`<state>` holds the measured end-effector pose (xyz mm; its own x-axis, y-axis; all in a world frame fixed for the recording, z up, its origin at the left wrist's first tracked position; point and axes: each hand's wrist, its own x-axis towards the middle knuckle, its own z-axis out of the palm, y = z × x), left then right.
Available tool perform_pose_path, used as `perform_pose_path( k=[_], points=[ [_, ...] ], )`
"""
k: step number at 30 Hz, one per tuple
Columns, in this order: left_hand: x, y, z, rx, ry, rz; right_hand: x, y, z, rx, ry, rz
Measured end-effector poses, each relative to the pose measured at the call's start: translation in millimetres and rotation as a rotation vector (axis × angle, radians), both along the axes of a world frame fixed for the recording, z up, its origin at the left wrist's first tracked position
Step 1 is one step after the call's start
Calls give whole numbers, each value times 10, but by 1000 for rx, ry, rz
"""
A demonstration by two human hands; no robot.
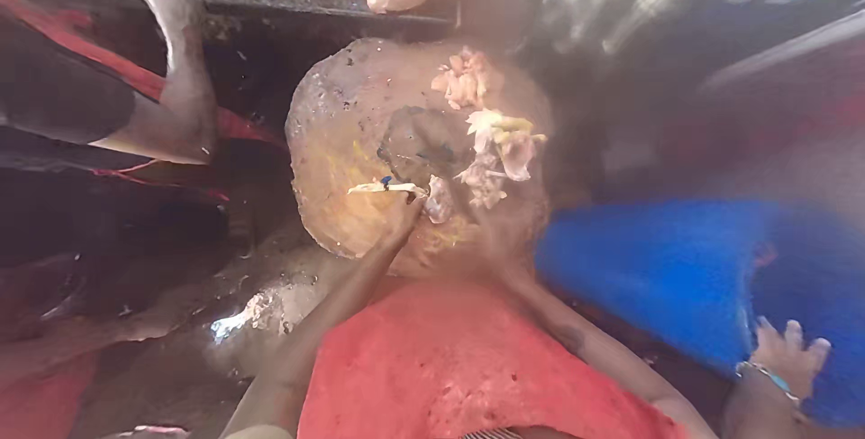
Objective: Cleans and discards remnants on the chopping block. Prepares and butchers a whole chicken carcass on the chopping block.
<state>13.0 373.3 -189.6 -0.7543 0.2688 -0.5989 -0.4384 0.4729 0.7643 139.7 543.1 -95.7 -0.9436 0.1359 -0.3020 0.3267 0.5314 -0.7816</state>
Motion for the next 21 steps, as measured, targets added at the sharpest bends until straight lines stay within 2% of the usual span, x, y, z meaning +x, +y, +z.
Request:
perform_pose_path(
  k=[2, 3, 7, 9, 11, 13, 15, 16, 17, 19, 21],
  points=[
    [103, -84, -32, 32, -47, 24, 11, -21, -367, -18, -301, 94],
    [122, -151, -22, 43, -53, 39, -21, -26, -400, -31, -356, 104],
    [179, -719, 16, 11, -10, 144, 52, -20, -139, -8, -242, 3],
    [127, -994, 52, 56, -16, 183, 85, 175, -211, 74, -237, 3],
    [88, -1169, 110, 175, -35, 177, 40, 391, -286, 105, -378, 46],
    [6, -1216, 133, 417, -49, 249, -107, 412, -104, 120, -384, 96],
    [51, -1264, 114, 597, -115, 392, -57, 262, 63, 106, -228, 151],
    [10, -1258, 89, 617, -100, 451, -70, 193, 96, 96, -106, 180],
    [-39, -1242, 72, 557, -27, 472, -88, 140, 91, 106, -7, 202],
    [-137, -1180, 106, 290, 227, 320, -100, 181, -18, 152, -4, 249],
    [-217, -1049, 256, 48, 430, 68, -157, 367, -178, 139, -297, 315]
  ],
)
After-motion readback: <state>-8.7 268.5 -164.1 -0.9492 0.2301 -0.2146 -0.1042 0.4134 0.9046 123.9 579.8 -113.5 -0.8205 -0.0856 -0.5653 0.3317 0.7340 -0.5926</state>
